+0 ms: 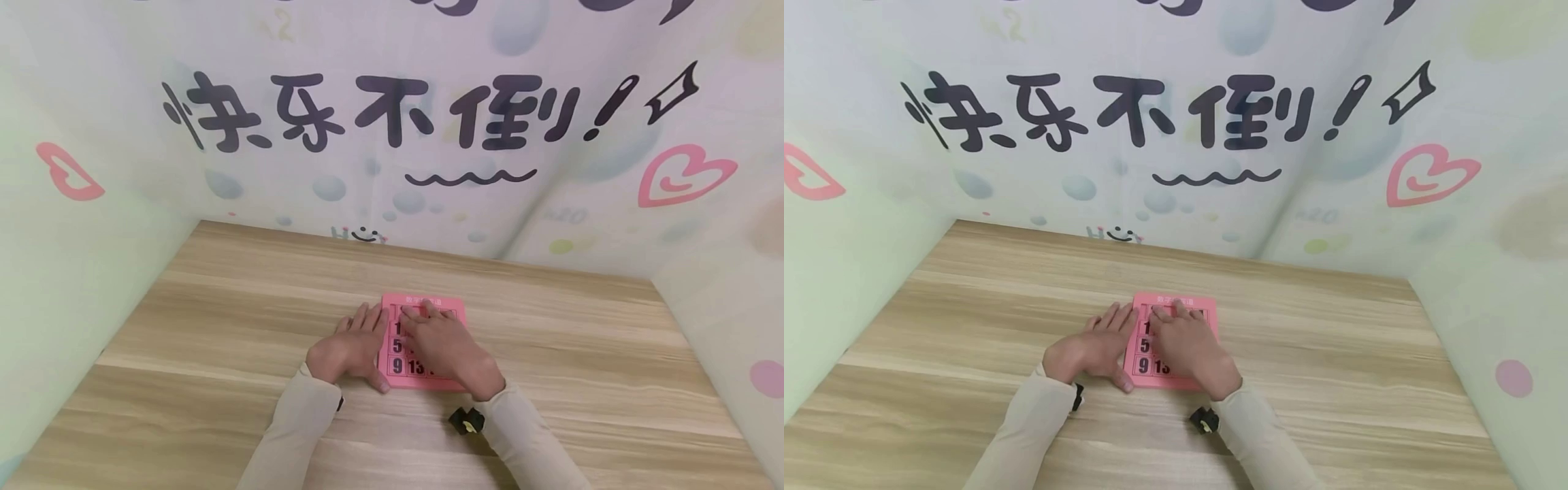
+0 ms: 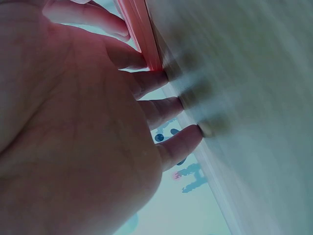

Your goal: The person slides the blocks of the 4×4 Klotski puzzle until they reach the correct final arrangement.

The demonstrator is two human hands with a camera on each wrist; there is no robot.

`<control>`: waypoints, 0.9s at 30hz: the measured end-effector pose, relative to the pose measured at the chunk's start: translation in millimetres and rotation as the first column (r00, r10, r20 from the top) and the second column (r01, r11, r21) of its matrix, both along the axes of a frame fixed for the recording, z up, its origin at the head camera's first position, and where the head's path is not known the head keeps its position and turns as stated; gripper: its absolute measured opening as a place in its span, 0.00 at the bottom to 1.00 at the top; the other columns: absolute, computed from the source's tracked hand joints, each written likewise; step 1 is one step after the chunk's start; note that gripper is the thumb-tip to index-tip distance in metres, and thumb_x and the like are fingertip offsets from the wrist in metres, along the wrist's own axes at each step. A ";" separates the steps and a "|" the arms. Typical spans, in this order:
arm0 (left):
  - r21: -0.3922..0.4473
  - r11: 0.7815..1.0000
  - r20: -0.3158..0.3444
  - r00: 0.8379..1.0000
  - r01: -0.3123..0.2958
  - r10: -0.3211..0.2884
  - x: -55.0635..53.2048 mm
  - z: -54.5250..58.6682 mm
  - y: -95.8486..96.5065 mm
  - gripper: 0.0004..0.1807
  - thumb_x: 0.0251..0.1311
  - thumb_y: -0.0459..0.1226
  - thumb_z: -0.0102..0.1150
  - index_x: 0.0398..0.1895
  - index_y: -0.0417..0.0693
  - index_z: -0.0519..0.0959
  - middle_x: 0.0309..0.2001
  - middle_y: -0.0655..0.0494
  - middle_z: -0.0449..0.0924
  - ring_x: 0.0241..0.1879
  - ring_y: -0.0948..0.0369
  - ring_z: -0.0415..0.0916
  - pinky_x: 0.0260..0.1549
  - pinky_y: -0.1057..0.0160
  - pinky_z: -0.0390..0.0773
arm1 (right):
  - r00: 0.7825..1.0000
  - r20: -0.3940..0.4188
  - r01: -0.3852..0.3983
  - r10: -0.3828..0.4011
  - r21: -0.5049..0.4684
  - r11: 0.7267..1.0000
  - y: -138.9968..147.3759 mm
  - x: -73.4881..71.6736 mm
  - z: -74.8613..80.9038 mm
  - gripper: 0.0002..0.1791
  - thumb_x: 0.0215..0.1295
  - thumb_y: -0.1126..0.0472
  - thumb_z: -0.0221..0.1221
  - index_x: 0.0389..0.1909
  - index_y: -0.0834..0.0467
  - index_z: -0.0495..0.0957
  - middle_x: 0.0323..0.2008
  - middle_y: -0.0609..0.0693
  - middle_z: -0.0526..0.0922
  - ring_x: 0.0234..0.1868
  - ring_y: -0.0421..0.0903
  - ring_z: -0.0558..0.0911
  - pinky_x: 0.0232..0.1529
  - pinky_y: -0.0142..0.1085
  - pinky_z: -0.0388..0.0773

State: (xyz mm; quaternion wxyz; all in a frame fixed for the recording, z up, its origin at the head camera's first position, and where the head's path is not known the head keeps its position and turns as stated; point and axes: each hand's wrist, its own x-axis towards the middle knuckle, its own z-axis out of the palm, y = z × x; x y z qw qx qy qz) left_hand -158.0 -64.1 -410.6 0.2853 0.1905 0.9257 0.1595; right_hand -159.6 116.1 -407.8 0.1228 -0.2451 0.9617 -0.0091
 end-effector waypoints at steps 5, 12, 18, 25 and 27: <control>0.003 1.000 -0.003 1.000 0.002 -0.002 0.3 1.3 -0.8 0.71 0.40 0.54 0.77 0.80 0.41 0.39 0.81 0.45 0.32 0.79 0.46 0.27 0.77 0.45 0.38 | 1.000 -0.017 -0.013 0.013 0.007 1.000 4.1 -2.2 0.9 0.29 0.77 0.44 0.47 0.73 0.50 0.65 0.74 0.47 0.64 0.75 0.58 0.60 0.71 0.59 0.62; 0.005 1.000 -0.002 1.000 -0.006 0.006 0.8 1.8 -2.2 0.71 0.41 0.54 0.77 0.80 0.42 0.38 0.81 0.45 0.31 0.79 0.46 0.27 0.77 0.45 0.37 | 1.000 -0.020 -0.011 0.011 0.004 1.000 9.2 -2.2 2.6 0.28 0.77 0.44 0.46 0.73 0.50 0.65 0.73 0.48 0.65 0.75 0.59 0.60 0.71 0.59 0.61; 0.003 1.000 0.004 1.000 -0.015 0.015 2.5 2.0 -3.5 0.72 0.41 0.54 0.77 0.80 0.42 0.37 0.80 0.46 0.30 0.79 0.47 0.26 0.77 0.46 0.36 | 1.000 -0.002 0.012 -0.012 -0.008 1.000 12.0 0.1 3.6 0.28 0.77 0.46 0.46 0.73 0.50 0.65 0.73 0.49 0.64 0.76 0.59 0.58 0.72 0.60 0.59; 0.001 1.000 0.003 1.000 -0.016 0.016 1.9 2.4 -3.0 0.72 0.41 0.54 0.77 0.80 0.42 0.38 0.80 0.46 0.30 0.79 0.47 0.26 0.77 0.46 0.37 | 0.999 -0.039 -0.019 0.019 -0.001 1.000 9.7 7.3 5.1 0.28 0.76 0.46 0.49 0.73 0.50 0.66 0.73 0.48 0.65 0.76 0.58 0.59 0.71 0.60 0.61; 0.001 1.000 0.001 1.000 -0.009 0.009 1.6 2.3 -2.3 0.72 0.40 0.55 0.77 0.80 0.42 0.38 0.81 0.46 0.31 0.79 0.47 0.27 0.77 0.46 0.38 | 0.999 -0.032 -0.039 0.039 0.002 0.999 7.1 12.0 5.8 0.28 0.75 0.46 0.50 0.73 0.51 0.66 0.73 0.47 0.65 0.76 0.58 0.58 0.71 0.60 0.60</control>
